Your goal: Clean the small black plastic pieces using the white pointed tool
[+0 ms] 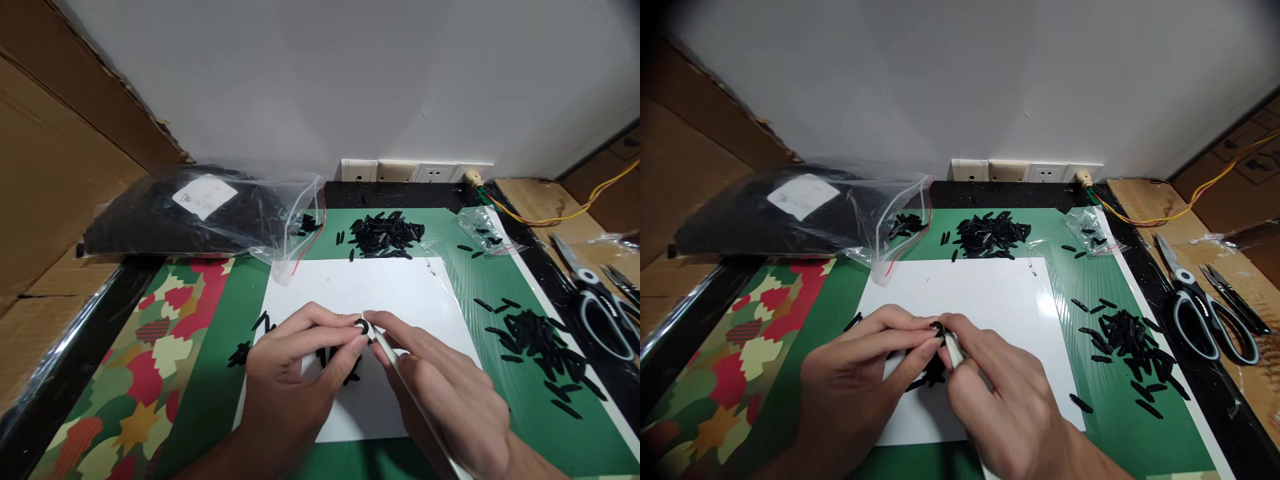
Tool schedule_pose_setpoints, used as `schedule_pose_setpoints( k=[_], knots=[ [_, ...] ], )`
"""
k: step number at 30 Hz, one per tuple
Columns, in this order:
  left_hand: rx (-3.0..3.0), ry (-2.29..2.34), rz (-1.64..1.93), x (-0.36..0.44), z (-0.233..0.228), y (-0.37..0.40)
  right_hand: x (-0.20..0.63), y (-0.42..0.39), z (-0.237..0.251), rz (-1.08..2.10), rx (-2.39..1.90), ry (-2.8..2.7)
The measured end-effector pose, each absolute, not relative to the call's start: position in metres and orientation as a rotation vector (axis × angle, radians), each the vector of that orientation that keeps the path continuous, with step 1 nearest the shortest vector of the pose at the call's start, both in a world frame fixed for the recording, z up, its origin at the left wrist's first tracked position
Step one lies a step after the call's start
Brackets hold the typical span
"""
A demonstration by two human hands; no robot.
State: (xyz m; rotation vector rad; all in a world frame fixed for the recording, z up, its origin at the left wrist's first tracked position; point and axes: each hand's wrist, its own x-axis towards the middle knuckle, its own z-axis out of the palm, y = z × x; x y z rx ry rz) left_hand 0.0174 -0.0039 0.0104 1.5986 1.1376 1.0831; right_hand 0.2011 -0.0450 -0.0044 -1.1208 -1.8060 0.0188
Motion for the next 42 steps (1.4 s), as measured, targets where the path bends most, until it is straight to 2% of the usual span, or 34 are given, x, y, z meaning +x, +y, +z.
schedule_pose_setpoints(
  k=[6, 14, 20, 42],
  knots=[
    [1.625, 1.1, 1.161, 0.018, 0.016, -0.006, 0.204, -0.039, -0.003, 0.085, -1.199, -1.652],
    [0.8, 0.881, 0.832, 0.017, 0.021, 0.013, 0.209, -0.042, 0.017, 0.407, -1.249, -1.48],
    [0.755, 0.825, 0.829, 0.017, 0.019, 0.012, 0.205, -0.046, 0.019, 0.644, -1.169, -1.349],
    [0.793, 0.731, 0.826, 0.014, 0.014, 0.011, 0.216, -0.043, 0.025, 0.601, -1.108, -1.532]
  ],
)
